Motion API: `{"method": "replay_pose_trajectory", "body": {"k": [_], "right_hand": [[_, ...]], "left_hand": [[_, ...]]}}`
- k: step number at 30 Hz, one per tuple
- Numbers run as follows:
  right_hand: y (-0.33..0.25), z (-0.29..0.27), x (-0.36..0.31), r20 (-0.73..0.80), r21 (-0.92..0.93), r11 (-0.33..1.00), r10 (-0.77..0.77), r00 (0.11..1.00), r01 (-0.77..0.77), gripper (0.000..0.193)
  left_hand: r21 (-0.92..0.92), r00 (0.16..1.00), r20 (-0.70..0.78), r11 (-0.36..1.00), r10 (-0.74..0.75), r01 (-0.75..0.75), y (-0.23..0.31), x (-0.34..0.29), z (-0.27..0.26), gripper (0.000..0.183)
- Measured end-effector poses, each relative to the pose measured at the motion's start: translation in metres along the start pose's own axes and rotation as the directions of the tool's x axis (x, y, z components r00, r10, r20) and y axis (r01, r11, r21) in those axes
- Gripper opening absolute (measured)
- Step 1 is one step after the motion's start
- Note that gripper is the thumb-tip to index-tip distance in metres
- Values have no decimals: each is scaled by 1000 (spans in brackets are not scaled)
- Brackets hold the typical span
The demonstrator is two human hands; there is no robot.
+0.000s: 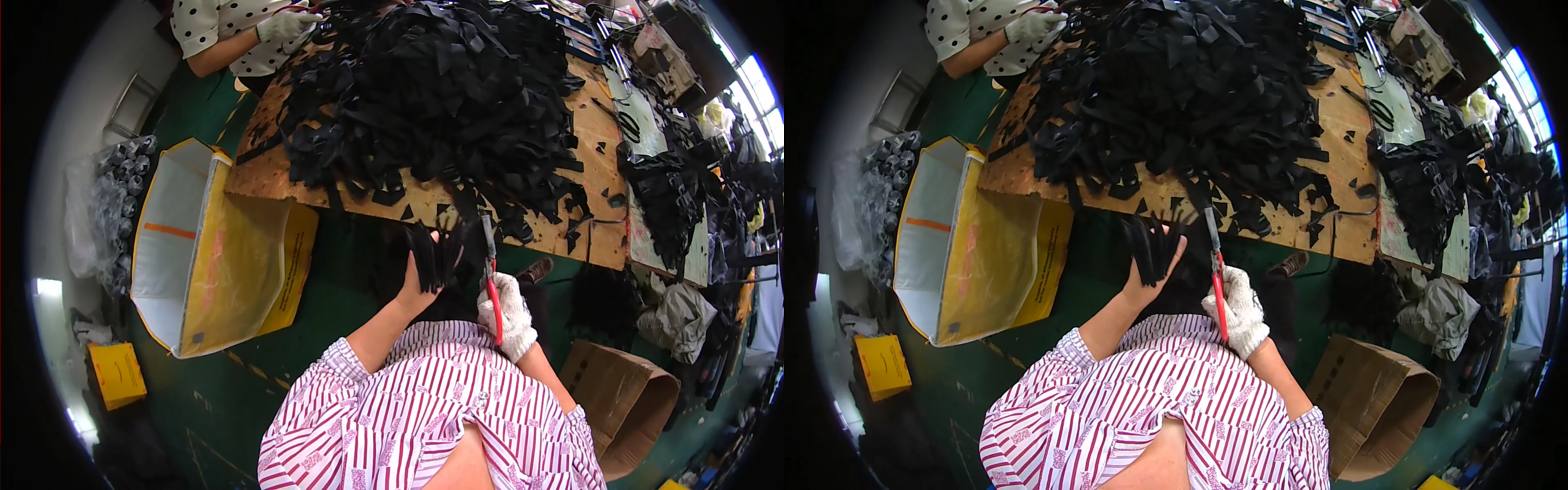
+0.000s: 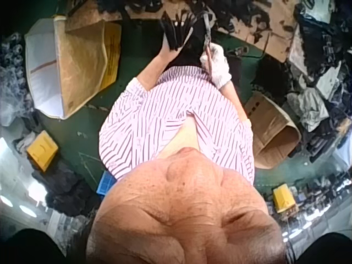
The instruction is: The person uses red-handled scissors to cut black fabric strips into smaller pieces. They repeatedly pick up strips from a pile on the table, cut them, and place the cut pieces back onto the table.
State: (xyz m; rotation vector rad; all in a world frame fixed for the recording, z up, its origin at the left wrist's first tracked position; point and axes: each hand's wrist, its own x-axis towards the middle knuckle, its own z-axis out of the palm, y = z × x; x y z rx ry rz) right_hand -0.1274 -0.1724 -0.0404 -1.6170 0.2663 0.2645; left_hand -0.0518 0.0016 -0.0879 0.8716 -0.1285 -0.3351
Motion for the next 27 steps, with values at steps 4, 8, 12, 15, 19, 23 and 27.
{"method": "replay_pose_trajectory", "body": {"k": [4, 8, 12, 15, 19, 23, 27], "right_hand": [[11, -2, 4, -23, -46, 999, -4, 1000, 3, 44], [-13, 3, -4, 1, 103, 984, 143, 990, -143, 43], [3, 2, 4, -19, -106, 994, 30, 999, -32, 44], [1, 4, 3, 0, 37, 999, 10, 1000, -10, 44], [-28, 9, -6, 34, 164, 956, 242, 970, -244, 39], [-44, 11, 9, 7, 231, 950, 214, 977, -210, 12], [-52, 12, 11, -132, 172, 957, 257, 957, -233, 13]], "left_hand": [[-223, 998, 6, 973, -64, 63, -3, -4, -5, 33], [-416, 995, 101, 907, -18, 59, -5, -2, -15, 32], [-553, 979, 199, 829, 36, 82, -14, -7, -18, 33], [-403, 979, 187, 902, -84, 154, -17, -10, -22, 38], [-631, 984, 134, 756, -116, 175, -8, -18, -24, 40], [-339, 993, 46, 937, 109, -87, -18, -26, -30, 39], [-151, 985, 149, 986, 88, -66, 13, -20, -32, 33]]}}
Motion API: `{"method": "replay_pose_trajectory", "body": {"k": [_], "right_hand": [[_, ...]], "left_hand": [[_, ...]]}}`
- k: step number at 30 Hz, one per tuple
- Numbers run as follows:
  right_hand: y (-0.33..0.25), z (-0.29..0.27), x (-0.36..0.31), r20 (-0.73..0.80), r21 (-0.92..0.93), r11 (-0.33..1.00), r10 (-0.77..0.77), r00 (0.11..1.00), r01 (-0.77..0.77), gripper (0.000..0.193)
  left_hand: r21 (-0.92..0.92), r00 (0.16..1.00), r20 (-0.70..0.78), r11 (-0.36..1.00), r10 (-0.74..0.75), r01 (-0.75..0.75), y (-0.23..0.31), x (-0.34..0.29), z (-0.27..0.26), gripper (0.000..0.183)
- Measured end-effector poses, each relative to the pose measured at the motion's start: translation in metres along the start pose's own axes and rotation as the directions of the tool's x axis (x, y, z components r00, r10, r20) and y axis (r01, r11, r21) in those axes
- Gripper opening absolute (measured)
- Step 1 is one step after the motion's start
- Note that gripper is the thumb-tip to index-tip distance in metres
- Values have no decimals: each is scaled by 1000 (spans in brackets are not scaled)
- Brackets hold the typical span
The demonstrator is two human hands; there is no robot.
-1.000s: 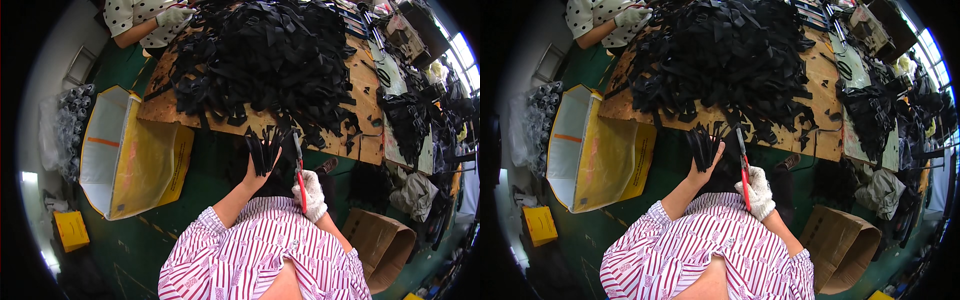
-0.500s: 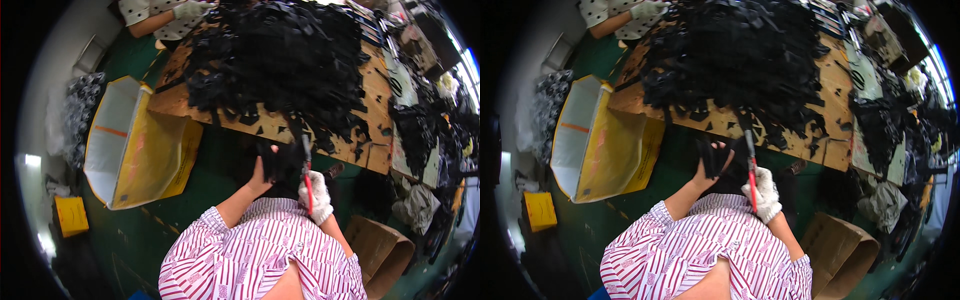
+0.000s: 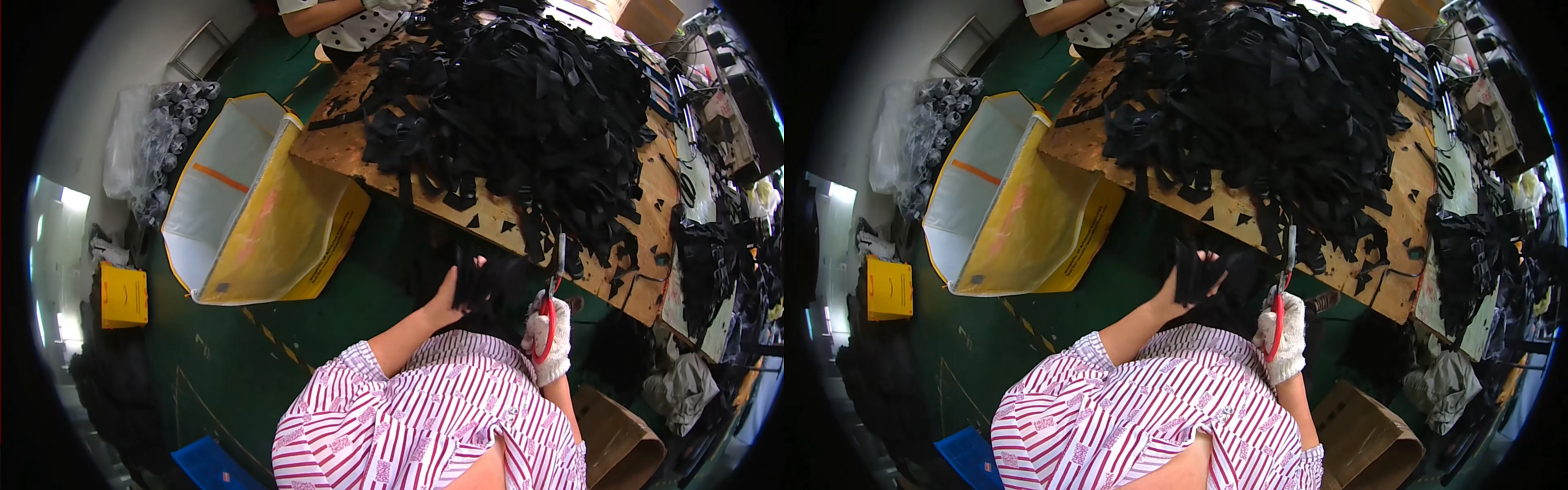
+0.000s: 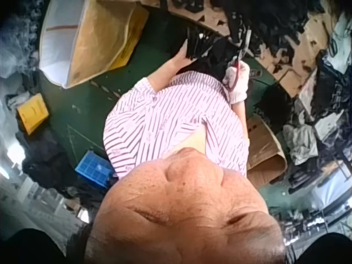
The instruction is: The person uses red-handled scissors to cut black fabric strips into smaller pieces. They repeatedly pick up strips from a pile on the table, cut them, and place the cut pieces back onto the table.
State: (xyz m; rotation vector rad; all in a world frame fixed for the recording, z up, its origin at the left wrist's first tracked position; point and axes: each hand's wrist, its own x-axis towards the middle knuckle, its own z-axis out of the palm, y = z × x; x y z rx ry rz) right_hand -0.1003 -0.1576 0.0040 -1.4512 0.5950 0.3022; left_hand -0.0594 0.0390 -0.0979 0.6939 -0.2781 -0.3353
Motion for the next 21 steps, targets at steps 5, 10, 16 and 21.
{"method": "replay_pose_trajectory", "body": {"k": [5, 10, 16, 21], "right_hand": [[3, 3, 1, -67, 66, 998, 4, 998, 0, 13], [12, -4, 4, -58, 203, 979, -17, 998, 29, 8], [21, -2, 3, -81, 185, 982, -26, 996, 41, 5], [13, 4, -1, -76, 136, 990, -15, 997, 25, 3]], "left_hand": [[355, 914, -405, 925, 22, 135, 85, 11, 31, 14], [355, 935, -258, 924, 243, -141, 141, 1, -2, 14], [819, 857, -233, 568, 461, -82, 176, 54, 1, 21], [926, 944, 140, -377, 297, -19, 150, 106, -43, 32]]}}
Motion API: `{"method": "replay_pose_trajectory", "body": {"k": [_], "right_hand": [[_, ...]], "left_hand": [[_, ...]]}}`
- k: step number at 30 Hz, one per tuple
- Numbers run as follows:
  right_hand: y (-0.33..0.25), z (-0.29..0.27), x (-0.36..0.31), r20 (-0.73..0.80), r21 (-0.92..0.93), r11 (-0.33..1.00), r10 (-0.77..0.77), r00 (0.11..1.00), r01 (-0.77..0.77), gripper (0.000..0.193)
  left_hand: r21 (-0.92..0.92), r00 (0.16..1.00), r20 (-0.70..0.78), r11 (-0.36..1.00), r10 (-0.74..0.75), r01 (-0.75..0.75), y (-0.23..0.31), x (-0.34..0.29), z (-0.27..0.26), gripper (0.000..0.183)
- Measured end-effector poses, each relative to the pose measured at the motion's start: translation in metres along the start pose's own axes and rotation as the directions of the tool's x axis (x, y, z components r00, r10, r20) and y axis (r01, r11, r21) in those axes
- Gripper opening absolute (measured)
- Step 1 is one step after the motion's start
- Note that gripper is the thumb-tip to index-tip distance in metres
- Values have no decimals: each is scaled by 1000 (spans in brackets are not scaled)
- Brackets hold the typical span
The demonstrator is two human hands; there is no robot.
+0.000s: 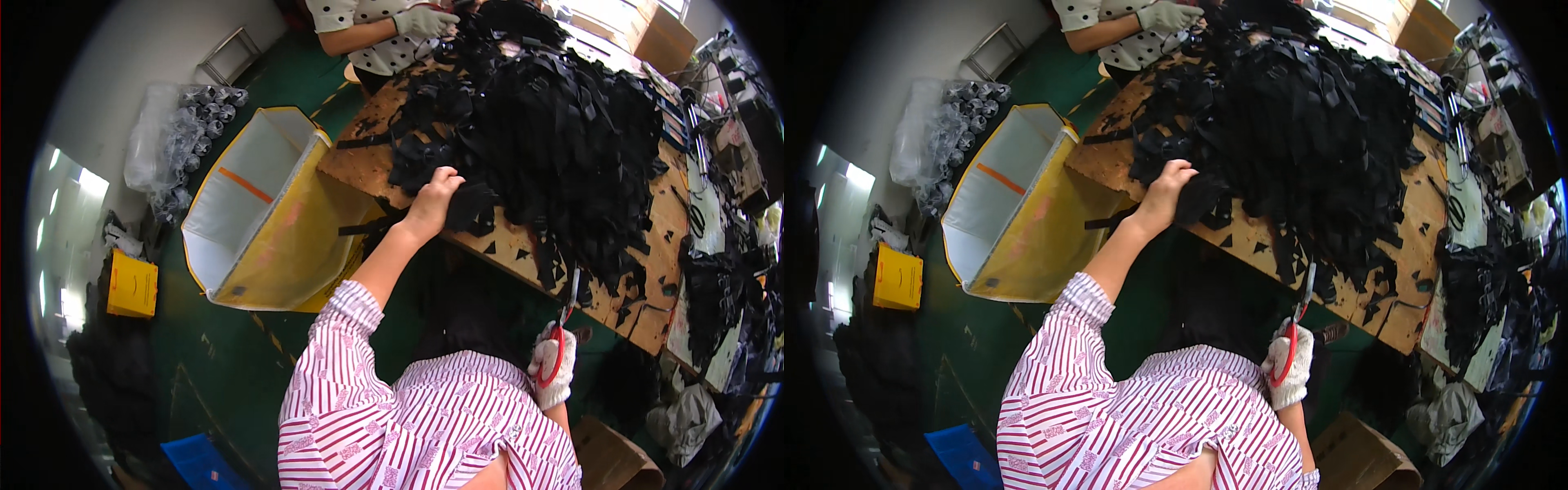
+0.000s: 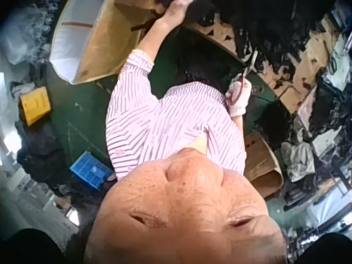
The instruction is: The person uses red-handled scissors to cut black fabric strips into smaller pieces. They repeatedly pick up strips from a pile on the table, cut them, and place the cut pieces back onto the table.
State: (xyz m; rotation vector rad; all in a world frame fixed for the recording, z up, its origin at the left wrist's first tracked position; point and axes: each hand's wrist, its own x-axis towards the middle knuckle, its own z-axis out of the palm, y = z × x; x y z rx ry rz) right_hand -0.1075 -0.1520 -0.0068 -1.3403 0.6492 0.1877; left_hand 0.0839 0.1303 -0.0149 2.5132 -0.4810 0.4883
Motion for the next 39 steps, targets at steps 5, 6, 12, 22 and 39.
{"method": "replay_pose_trajectory", "body": {"k": [5, 6, 12, 22, 39], "right_hand": [[8, -12, 1, -10, 105, 993, -61, 998, 62, 2], [18, -14, 6, -27, 136, 987, -83, 996, 86, 3], [3, -4, -1, 57, 53, 998, -48, 997, 45, 3], [11, -11, -3, 25, 74, 997, -23, 999, 21, 3], [5, 1, -5, 38, -90, 996, 14, 999, -11, 4]], "left_hand": [[206, 993, 89, 974, 72, -89, -24, 25, 24, 33], [234, 985, 168, 969, 39, -78, -29, 29, 26, 34], [281, 964, 265, 954, 30, -107, -50, 22, 23, 34], [92, 947, -296, 984, -121, 154, -58, 20, 23, 33], [-898, 630, -267, -50, -730, -438, -42, 35, -132, 20]]}}
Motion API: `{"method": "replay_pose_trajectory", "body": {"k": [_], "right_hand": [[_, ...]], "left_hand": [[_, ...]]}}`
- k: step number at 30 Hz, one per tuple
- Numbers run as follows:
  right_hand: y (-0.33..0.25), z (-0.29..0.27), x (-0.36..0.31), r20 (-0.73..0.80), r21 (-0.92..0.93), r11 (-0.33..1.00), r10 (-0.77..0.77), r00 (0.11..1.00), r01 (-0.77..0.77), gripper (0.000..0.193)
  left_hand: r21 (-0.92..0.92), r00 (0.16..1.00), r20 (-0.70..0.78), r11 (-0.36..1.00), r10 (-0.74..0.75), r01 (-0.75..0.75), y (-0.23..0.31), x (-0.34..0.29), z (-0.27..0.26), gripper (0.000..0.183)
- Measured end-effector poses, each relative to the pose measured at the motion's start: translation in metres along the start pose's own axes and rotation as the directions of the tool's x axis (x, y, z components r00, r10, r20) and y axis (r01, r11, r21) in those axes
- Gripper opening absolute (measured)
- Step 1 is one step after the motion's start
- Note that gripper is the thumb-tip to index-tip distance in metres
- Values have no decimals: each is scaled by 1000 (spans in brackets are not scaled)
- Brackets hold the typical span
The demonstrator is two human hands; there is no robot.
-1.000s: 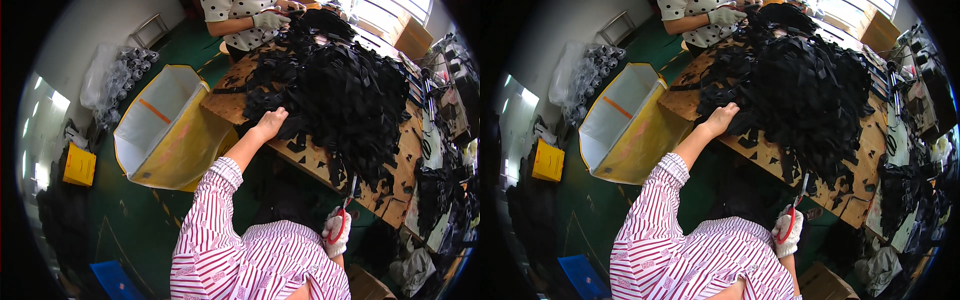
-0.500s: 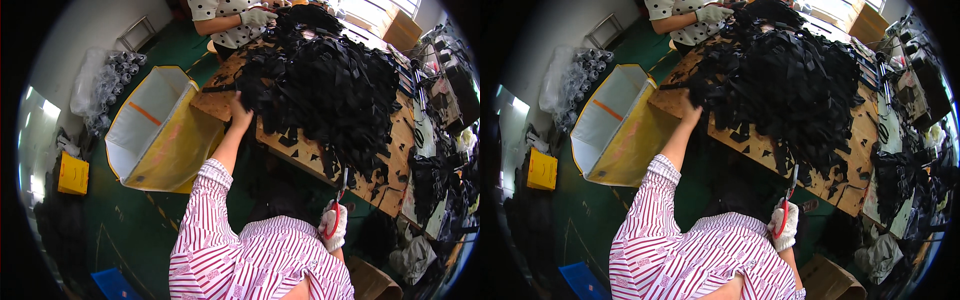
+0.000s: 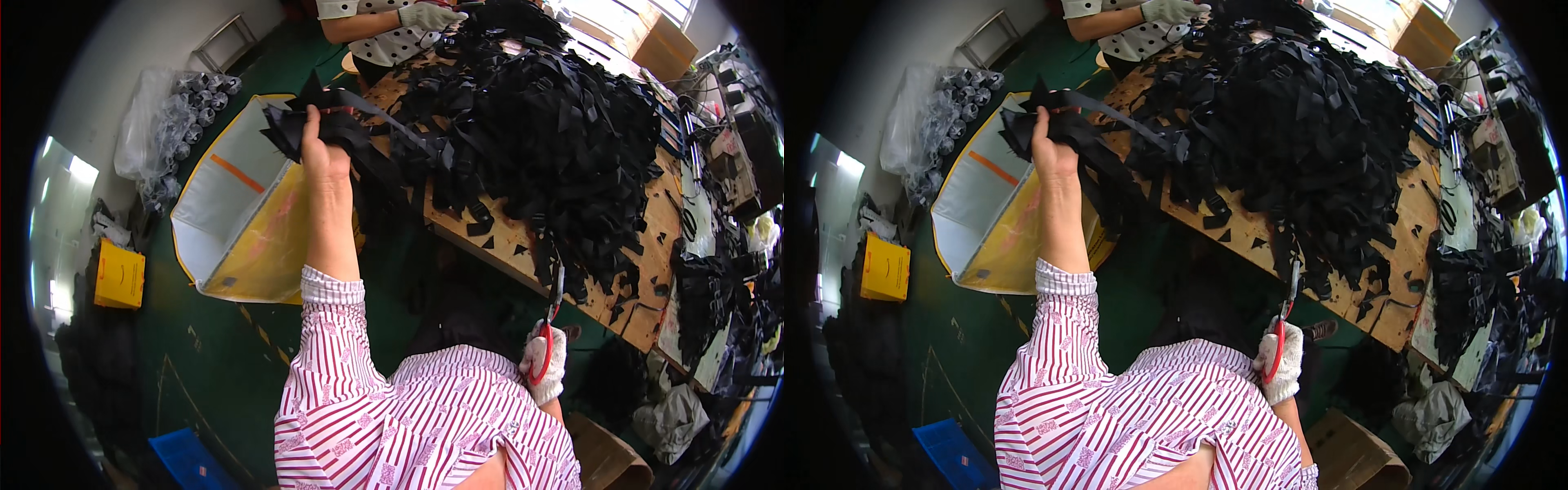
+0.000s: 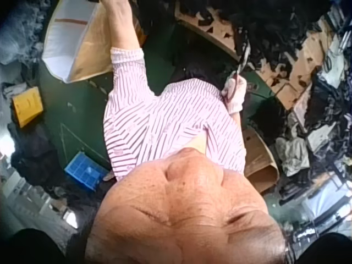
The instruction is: The person uses red-handled scissors to cut black fabric strips into smaller pieces. They repeatedly pick up strips from a pile on the table, cut them, and place the cut pieces back onto the table.
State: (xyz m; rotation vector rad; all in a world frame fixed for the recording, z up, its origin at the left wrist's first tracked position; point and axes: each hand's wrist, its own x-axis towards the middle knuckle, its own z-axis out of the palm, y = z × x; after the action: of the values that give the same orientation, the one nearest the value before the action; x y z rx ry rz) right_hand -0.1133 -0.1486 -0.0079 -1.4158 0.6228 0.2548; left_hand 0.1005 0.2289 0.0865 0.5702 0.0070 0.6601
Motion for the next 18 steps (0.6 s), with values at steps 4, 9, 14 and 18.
{"method": "replay_pose_trajectory", "body": {"k": [4, 9, 14, 18], "right_hand": [[0, 0, -1, -15, 6, 1000, 29, 999, -28, 3], [5, -10, -1, 105, -60, 993, -92, 990, 98, 33], [10, -10, 13, 334, -287, 868, -307, 891, 406, 52], [-17, -1, 5, 406, -489, 691, -360, 840, 532, 61]], "left_hand": [[-5, 913, 401, 997, -70, 78, 11, -16, -5, 16], [669, 896, 393, 733, -208, -123, -27, -102, 4, 28], [722, 830, 362, 691, -425, 40, -82, -162, -27, 29], [745, 803, 257, 640, -537, 190, -102, -185, -37, 26]]}}
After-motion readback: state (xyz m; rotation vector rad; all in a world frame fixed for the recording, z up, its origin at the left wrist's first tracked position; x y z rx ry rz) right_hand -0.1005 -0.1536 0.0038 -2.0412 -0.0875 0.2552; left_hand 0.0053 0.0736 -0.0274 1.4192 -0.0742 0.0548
